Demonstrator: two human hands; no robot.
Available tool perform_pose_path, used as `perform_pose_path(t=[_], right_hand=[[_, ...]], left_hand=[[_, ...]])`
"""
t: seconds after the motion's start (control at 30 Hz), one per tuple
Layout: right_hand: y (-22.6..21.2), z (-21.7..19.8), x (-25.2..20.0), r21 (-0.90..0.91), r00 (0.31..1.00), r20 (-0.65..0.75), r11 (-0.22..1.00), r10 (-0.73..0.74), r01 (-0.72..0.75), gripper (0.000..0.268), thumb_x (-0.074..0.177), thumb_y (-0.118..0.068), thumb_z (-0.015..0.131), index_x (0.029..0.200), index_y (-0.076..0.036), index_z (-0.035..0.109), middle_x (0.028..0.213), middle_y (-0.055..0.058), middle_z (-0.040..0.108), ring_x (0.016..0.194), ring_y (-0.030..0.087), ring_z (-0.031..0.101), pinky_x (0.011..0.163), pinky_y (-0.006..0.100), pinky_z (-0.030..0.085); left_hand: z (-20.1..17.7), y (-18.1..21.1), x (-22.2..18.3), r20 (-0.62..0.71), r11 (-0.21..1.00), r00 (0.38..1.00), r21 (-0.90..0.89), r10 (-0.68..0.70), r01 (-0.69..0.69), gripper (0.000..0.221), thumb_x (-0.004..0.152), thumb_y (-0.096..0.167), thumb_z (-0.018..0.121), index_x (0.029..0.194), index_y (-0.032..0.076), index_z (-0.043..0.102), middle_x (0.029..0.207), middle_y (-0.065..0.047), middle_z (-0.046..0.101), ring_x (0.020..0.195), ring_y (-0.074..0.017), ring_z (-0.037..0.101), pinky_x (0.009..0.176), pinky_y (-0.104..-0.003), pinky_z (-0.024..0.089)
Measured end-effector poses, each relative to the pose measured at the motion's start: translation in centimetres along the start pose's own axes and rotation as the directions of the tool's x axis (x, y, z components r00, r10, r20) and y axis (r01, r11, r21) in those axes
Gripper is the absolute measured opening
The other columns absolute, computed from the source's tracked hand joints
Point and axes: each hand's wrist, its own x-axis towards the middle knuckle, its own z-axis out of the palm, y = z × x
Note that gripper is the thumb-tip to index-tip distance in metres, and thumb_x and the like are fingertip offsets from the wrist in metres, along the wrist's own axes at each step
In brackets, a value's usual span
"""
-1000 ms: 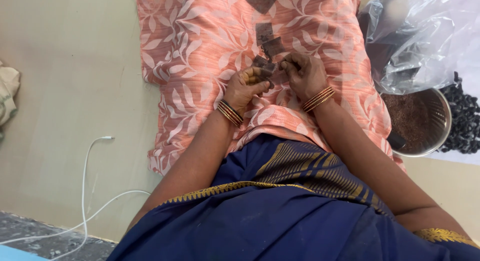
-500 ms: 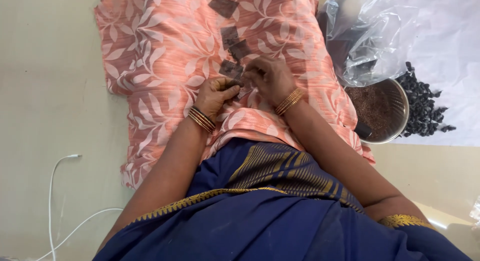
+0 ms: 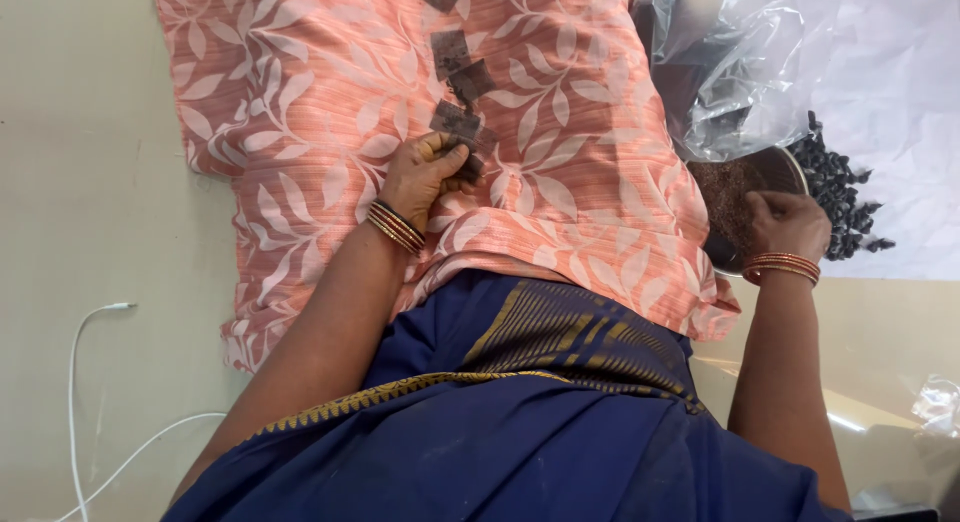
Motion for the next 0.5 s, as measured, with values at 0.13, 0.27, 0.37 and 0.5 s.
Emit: perform_pose_path(t=[0.13,0.27,0.37,0.5], right_hand=[[-2.0,0.6,-0.6,-0.051,0.998,0.060,0.998,-0.020,0.023,0.033,0.091,-0.044,0.085,0.109,-0.017,0.083,0.104,0.016,0.074,0.090,0.034,0.070,0.085,0.045,0.055],[-2.4,3.2,0.0,-0.370,0.984,0.171,0.922,-0.057,0.118,0.044,0.082,-0.058,0.084,0.103,-0.019,0.084,0.110,0.016,0.072,0.104,0.036,0.065,0.097,0.054,0.039],[0.2,6.2,0.4,-0.434,0.981,0.181,0.889,-0.074,0.147,0.038,0.085,-0.055,0.081,0.100,-0.020,0.085,0.114,0.013,0.072,0.111,0.034,0.063,0.102,0.050,0.038],[2.7,7.6,0.3,-0.503,0.935,-0.052,0.817,-0.352,0.280,0.036,0.086,-0.054,0.082,0.093,-0.019,0.082,0.118,0.002,0.073,0.113,0.026,0.060,0.106,0.048,0.034]], left_hand=[[0.0,0.1,-0.3,0.014,0.999,1.000,0.045,0.016,-0.017,0.010,0.101,0.007,0.064,0.105,-0.002,0.068,0.088,-0.012,0.075,0.073,-0.0179,0.073,0.063,-0.028,0.059],[-0.7,-0.9,0.4,0.025,0.998,1.000,0.055,0.011,-0.013,0.010,0.101,0.006,0.065,0.105,-0.003,0.068,0.090,-0.013,0.076,0.074,-0.0186,0.073,0.065,-0.028,0.060],[-1.2,-1.3,0.7,0.032,0.999,0.999,0.043,0.002,-0.004,0.011,0.101,0.006,0.064,0.107,-0.003,0.067,0.094,-0.013,0.075,0.077,-0.0198,0.074,0.067,-0.029,0.062],[-1.7,-2.0,1.2,0.081,1.000,0.996,0.007,-0.023,0.023,0.017,0.100,0.004,0.059,0.113,-0.004,0.065,0.099,-0.015,0.075,0.084,-0.0241,0.077,0.074,-0.032,0.065]])
